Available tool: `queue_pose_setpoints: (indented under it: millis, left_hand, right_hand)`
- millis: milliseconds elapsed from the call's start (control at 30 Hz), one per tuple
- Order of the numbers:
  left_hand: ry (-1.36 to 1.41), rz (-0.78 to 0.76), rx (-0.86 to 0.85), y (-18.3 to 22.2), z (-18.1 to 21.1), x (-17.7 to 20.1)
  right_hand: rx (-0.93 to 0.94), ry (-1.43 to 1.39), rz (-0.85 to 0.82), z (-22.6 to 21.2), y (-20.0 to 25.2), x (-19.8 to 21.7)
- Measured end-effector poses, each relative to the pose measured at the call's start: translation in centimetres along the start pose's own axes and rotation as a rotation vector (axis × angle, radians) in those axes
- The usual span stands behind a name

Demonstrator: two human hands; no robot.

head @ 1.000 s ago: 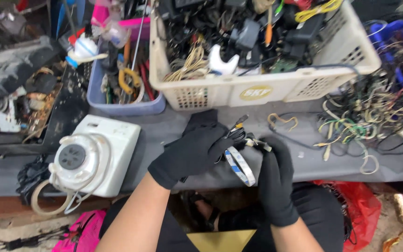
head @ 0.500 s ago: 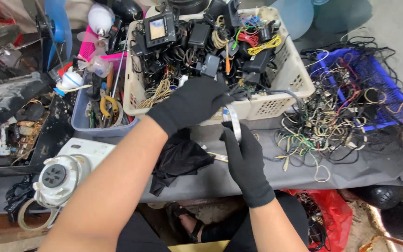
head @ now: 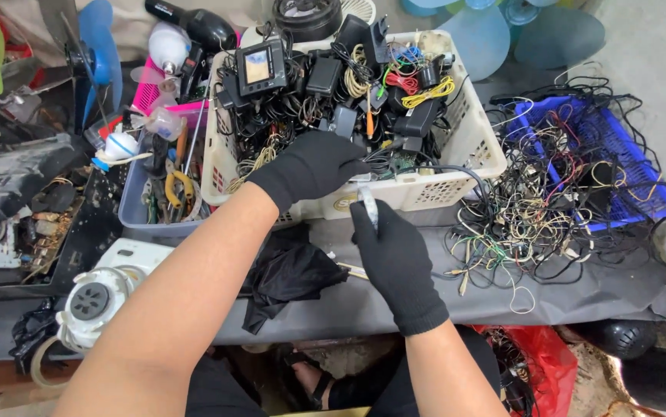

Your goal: Bundling electrical wires together and securing them with white adhesive tape.

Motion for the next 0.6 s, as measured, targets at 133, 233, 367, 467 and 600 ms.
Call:
queue_pose_setpoints:
  millis: [133,233,367,467,600]
  left_hand:
    - [0.009,-0.126,0.073,-0.8,1.0,1.8]
    - [0.049,-0.211,0.156,-1.2,1.5,3.5]
    - [0.339,-0.302,0.393,-1.5,2.0,5.2]
    - [0.509,-0.323,0.523,-1.2,2.1,5.3]
    - [0.635,-0.314,0.577,-0.8,1.5,4.7]
  right_hand:
    - [0.015,-0.001,-0.008,-0.1,0.5,-0.2]
    - [0.022,-0.052,0.006,-0.2,0.7,-0.4]
    - [0.056,-0.091,0.061,0.5,1.0,-1.1]
    - [0.053,-0.137,0.089,0.3,1.3,-1.2]
    - [0.04,-0.183,0.132,0.1,1.6,-1.4]
Point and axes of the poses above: each hand's wrist, its own y-axis away from the middle knuckle, its own x-axis out of the back of the hand, z = x × y, the point moved 2 cm from there along -y, towards the middle knuckle, and after that the axes turned 12 degrees about z, right-handed, at the moved point
